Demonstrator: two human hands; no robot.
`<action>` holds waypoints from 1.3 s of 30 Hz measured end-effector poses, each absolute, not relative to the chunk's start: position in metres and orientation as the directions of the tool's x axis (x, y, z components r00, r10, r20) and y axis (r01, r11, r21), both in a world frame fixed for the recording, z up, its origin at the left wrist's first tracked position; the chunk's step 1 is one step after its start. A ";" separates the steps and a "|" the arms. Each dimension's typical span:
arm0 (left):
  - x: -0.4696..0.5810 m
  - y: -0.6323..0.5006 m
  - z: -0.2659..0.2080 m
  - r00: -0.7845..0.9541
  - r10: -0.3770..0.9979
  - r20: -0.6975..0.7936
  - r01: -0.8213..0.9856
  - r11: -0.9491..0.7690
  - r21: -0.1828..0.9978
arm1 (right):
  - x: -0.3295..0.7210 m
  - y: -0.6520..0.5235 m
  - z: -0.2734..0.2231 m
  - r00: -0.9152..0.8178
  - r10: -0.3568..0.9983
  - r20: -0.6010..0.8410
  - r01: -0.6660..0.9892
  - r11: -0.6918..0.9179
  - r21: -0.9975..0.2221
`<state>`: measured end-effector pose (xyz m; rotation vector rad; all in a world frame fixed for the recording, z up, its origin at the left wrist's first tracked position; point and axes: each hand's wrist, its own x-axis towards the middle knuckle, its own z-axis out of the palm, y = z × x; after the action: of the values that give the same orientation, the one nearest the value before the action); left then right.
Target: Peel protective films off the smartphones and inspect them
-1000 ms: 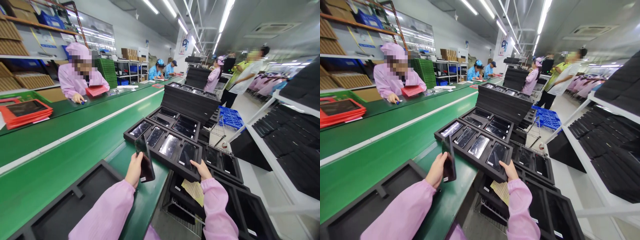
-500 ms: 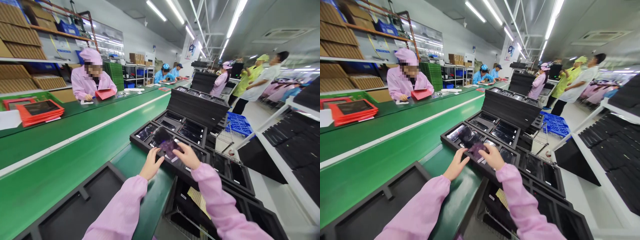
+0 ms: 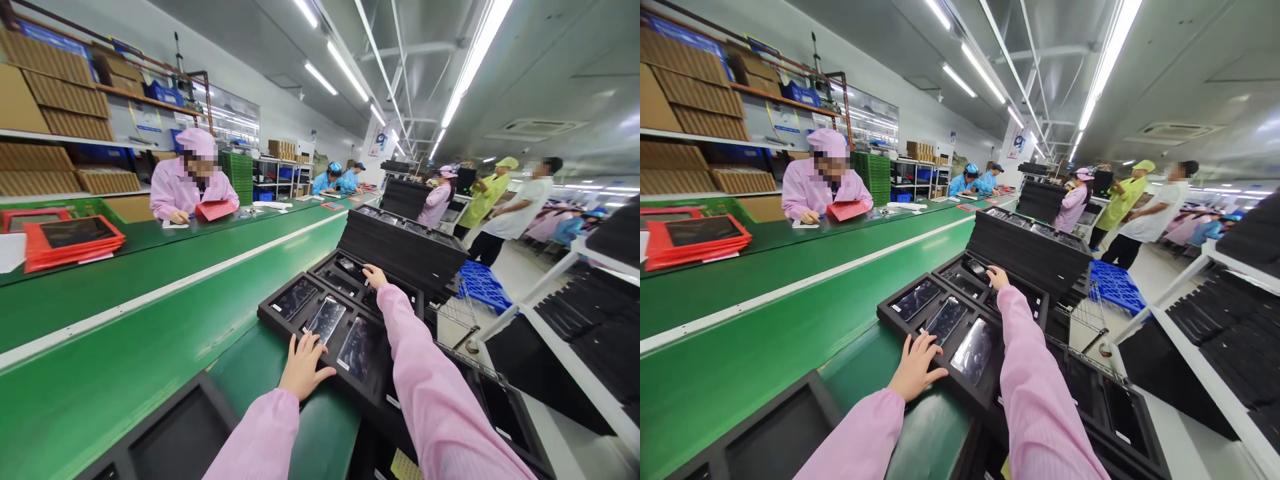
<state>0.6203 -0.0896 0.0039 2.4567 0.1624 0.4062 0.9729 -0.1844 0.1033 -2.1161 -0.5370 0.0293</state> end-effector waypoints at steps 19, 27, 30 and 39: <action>0.626 -0.088 -0.001 0.939 0.225 0.260 0.021 -0.792 0.610 | 1.026 -0.148 0.069 0.875 0.484 0.030 0.372 -0.630 -0.681; 0.627 -0.087 0.000 0.939 0.230 0.257 0.024 -0.786 0.617 | 1.018 -0.124 0.050 0.882 0.460 0.105 0.455 -0.769 -0.449; 0.627 -0.086 -0.001 0.937 0.229 0.266 0.013 -0.781 0.624 | 1.012 -0.125 0.049 0.866 0.492 0.085 0.485 -0.787 -0.381; 0.628 -0.086 -0.004 0.927 0.239 0.290 0.001 -0.772 0.636 | 0.973 -0.129 0.073 0.894 0.445 0.057 0.440 -0.845 -0.303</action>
<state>0.6279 -0.0858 -0.0041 2.4151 0.1698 0.4704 0.9725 -0.1285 0.0731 -2.7501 -0.6593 0.0221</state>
